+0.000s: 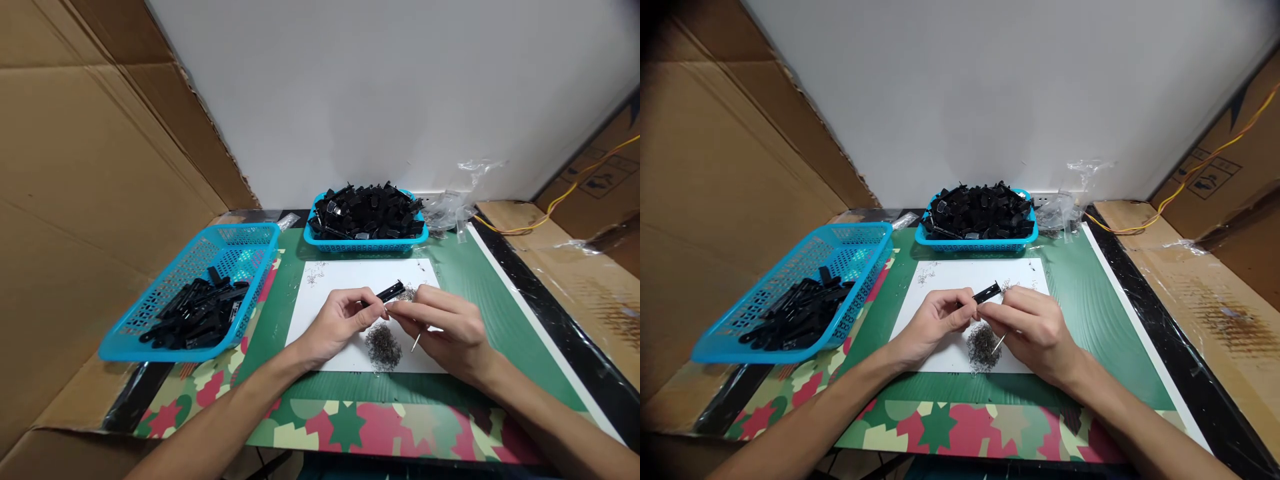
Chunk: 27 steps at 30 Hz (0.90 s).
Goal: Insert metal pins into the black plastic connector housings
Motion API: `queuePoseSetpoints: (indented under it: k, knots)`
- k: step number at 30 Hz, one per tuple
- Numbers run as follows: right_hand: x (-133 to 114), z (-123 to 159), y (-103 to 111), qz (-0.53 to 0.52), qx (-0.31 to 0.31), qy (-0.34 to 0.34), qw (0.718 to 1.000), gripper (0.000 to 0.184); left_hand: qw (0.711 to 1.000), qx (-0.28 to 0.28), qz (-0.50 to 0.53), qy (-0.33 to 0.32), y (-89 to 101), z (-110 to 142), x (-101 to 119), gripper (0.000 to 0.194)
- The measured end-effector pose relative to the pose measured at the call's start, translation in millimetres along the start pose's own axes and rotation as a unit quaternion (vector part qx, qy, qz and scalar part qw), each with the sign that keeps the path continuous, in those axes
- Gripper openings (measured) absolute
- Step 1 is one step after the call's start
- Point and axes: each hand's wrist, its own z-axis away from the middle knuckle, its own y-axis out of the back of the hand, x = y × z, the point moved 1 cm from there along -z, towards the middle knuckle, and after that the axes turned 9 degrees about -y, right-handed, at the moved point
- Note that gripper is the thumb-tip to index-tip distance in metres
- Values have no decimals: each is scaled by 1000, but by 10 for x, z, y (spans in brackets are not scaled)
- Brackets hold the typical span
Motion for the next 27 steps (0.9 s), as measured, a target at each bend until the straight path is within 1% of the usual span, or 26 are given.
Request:
queuePoseSetpoints:
  k: [2,3,5,8,13,15,17,19,21,23,24,25,27]
  knots:
    - [-9,-10,5,4,-1,-2,1000,16,1000,0,-6,-2,-15,-7,30,31]
    - [-14,-16,11,-8,-10,-22,1000,15,1000,-1,-10,-4,-20,-9,42,30]
    - [-23,-25,22,-47,-36,-84,995,13,1000,1,-25,-10,-21,-11,54,29]
    - [-26,-28,28,-96,-72,-174,977,11,998,6,-62,-25,-9,-6,42,25]
    - [-9,-29,-1,-134,-83,-267,951,9,988,27,-138,-57,9,23,14,24]
    - [-5,-24,-17,-140,-87,-288,943,10,982,34,-172,-65,9,39,28,24]
    - [-11,-13,-23,-130,-76,-283,947,11,977,29,-199,-72,3,54,56,26]
    - [-28,1,-17,-101,-40,-250,962,9,975,18,-210,-77,-9,66,79,30]
    - [-46,16,-3,-67,6,-209,976,8,977,22,-196,-78,-23,72,78,29]
    - [-57,28,8,-40,38,-173,983,8,984,46,-151,-83,-34,73,51,25]
    - [-59,32,11,-31,44,-156,986,9,987,59,-120,-86,-37,71,33,31]
    - [-60,35,11,-26,43,-136,989,10,990,69,-87,-89,-40,70,13,40]
    - [-61,39,3,-27,28,-92,995,12,993,74,-37,-88,-42,65,-17,57]
